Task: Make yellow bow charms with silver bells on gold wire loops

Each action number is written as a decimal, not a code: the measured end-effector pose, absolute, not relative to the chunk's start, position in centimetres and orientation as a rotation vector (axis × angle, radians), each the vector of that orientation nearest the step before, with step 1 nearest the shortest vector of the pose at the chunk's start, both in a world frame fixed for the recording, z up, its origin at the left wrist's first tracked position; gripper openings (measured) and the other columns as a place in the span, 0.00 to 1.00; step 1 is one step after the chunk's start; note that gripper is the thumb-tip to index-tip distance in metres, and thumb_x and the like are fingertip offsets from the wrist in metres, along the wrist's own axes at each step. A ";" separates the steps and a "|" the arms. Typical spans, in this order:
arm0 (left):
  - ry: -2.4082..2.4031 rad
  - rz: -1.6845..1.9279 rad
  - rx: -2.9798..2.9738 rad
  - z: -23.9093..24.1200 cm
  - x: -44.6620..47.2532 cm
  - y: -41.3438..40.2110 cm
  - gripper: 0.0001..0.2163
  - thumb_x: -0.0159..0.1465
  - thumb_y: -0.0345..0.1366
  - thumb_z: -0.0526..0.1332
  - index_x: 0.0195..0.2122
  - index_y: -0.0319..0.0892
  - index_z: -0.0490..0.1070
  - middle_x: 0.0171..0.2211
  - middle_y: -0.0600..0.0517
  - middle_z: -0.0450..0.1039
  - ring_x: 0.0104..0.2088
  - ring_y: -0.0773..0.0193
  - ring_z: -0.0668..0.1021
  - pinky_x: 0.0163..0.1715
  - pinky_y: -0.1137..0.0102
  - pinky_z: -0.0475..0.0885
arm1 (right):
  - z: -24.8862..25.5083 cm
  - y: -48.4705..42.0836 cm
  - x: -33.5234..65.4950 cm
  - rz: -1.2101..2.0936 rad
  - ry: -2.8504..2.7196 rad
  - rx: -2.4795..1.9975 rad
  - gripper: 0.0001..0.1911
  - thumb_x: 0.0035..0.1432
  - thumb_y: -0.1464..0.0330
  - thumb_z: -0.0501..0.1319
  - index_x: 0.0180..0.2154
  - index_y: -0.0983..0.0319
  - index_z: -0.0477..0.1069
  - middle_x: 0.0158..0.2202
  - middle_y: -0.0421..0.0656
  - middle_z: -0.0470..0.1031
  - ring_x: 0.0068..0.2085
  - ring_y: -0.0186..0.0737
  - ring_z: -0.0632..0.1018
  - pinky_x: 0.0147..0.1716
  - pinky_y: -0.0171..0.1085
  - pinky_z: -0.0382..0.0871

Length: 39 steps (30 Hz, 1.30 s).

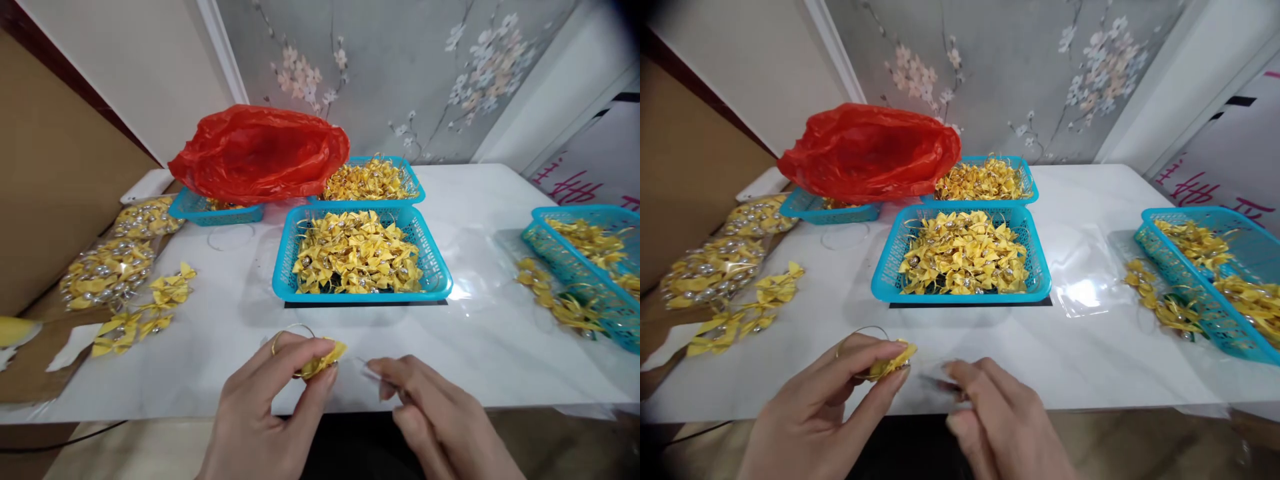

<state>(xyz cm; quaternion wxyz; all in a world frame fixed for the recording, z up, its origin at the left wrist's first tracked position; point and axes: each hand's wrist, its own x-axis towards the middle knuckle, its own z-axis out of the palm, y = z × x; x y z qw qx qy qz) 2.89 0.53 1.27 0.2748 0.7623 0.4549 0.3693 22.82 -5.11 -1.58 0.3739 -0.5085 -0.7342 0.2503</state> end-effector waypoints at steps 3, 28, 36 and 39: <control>1.214 1.009 2.156 1.6 2.9 0.4 0.13 0.61 0.24 0.62 0.43 0.48 0.74 0.33 0.58 0.76 0.33 0.71 0.79 0.34 0.79 0.74 | -1.9 -4.5 21.9 0.458 -1.961 -1.196 0.15 0.69 0.67 0.53 0.54 0.64 0.65 0.36 0.46 0.73 0.34 0.38 0.76 0.31 0.35 0.75; 1.218 1.045 2.323 2.3 3.1 -0.4 0.12 0.61 0.24 0.60 0.43 0.44 0.74 0.32 0.56 0.77 0.32 0.71 0.80 0.34 0.81 0.75 | -1.3 -4.4 21.5 -0.066 -1.983 -1.320 0.15 0.63 0.73 0.60 0.51 0.68 0.71 0.33 0.47 0.73 0.29 0.38 0.73 0.26 0.38 0.69; 1.235 1.022 2.304 2.2 3.2 -0.3 0.12 0.61 0.24 0.61 0.43 0.45 0.74 0.33 0.56 0.77 0.33 0.70 0.80 0.35 0.80 0.75 | -1.6 -4.6 21.5 -0.047 -1.984 -1.348 0.15 0.63 0.72 0.59 0.52 0.66 0.70 0.33 0.47 0.73 0.29 0.39 0.73 0.26 0.38 0.69; 1.236 1.038 2.285 2.1 3.1 -0.4 0.12 0.61 0.24 0.61 0.43 0.45 0.74 0.33 0.56 0.77 0.34 0.71 0.80 0.36 0.81 0.74 | -1.6 -4.6 21.7 -0.058 -1.990 -1.361 0.15 0.63 0.72 0.59 0.52 0.66 0.70 0.33 0.47 0.73 0.30 0.40 0.73 0.26 0.38 0.69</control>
